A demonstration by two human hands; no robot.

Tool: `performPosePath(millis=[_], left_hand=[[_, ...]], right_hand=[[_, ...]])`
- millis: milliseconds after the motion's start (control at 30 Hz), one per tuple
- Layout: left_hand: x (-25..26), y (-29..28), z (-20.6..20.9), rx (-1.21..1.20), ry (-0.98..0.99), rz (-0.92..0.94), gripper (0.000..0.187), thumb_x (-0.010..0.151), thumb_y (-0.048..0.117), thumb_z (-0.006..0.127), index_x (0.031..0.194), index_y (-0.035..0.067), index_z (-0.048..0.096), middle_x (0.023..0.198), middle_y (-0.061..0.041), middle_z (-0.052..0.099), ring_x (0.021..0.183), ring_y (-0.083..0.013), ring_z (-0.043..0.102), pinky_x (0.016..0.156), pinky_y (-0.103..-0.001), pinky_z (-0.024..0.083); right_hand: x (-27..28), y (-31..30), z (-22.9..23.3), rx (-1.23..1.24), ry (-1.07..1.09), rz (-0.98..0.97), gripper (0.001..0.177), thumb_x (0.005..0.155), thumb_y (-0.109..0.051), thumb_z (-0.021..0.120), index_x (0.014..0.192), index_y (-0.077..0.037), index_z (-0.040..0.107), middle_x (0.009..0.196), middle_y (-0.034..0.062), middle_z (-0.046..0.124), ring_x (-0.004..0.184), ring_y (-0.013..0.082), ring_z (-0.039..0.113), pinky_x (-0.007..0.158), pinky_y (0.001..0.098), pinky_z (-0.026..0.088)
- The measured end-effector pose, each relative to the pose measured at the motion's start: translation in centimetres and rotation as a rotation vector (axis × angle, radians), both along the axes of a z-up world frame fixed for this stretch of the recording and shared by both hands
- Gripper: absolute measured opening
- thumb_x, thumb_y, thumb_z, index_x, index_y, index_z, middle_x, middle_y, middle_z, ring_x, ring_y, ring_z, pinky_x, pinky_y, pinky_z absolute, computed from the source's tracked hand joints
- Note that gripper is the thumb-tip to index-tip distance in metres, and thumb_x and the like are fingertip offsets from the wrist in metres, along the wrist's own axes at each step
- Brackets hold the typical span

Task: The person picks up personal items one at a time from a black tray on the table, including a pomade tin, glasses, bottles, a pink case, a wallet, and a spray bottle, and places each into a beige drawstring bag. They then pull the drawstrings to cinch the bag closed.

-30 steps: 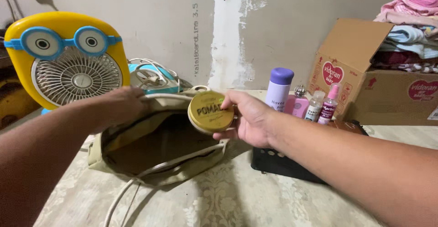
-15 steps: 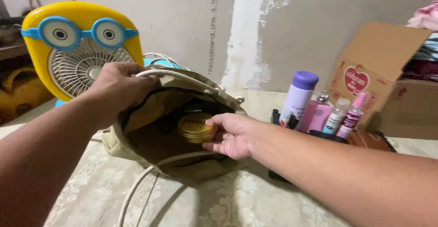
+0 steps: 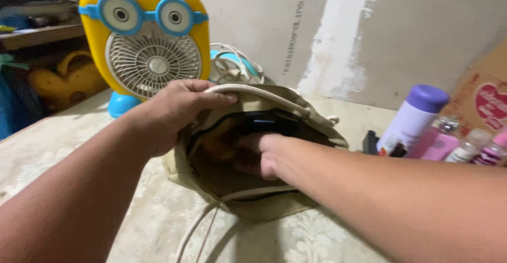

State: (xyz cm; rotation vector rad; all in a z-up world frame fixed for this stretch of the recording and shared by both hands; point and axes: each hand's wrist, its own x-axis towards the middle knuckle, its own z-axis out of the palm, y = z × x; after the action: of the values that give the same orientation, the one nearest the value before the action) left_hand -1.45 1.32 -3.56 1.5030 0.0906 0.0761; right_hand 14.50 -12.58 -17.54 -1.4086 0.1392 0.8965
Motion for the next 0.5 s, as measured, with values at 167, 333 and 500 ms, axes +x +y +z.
performPosePath(millis=[167, 333, 500], left_hand=[[-0.1, 0.7, -0.1, 0.023, 0.075, -0.104, 0.026, 0.082, 0.023, 0.078, 0.099, 0.004, 0.075, 0.086, -0.009, 0.076, 0.074, -0.0167, 0.073, 0.070, -0.034, 0.064], [0.1, 0.7, 0.3, 0.034, 0.102, -0.137, 0.030, 0.080, 0.025, 0.078, 0.101, 0.005, 0.076, 0.088, -0.010, 0.077, 0.076, -0.0167, 0.074, 0.072, -0.033, 0.065], [0.1, 0.9, 0.3, 0.036, 0.106, -0.145, 0.031, 0.078, 0.026, 0.078, 0.101, 0.005, 0.076, 0.090, -0.011, 0.077, 0.077, -0.0171, 0.075, 0.073, -0.034, 0.066]], right_hand=[[0.7, 2.1, -1.7, 0.014, -0.050, -0.013, 0.012, 0.098, -0.017, 0.062, 0.105, -0.017, 0.071, 0.099, 0.0044, 0.072, 0.090, 0.0199, 0.069, 0.079, 0.0376, 0.062], [0.4, 2.7, -0.7, 0.126, -0.037, 0.093, 0.009, 0.098, -0.011, 0.063, 0.104, -0.014, 0.070, 0.099, 0.0059, 0.074, 0.094, 0.0204, 0.072, 0.084, 0.0352, 0.064], [0.3, 3.8, 0.1, 0.149, -0.120, 0.093, 0.012, 0.099, -0.015, 0.057, 0.106, -0.013, 0.066, 0.102, 0.0068, 0.070, 0.096, 0.0217, 0.069, 0.084, 0.0382, 0.064]])
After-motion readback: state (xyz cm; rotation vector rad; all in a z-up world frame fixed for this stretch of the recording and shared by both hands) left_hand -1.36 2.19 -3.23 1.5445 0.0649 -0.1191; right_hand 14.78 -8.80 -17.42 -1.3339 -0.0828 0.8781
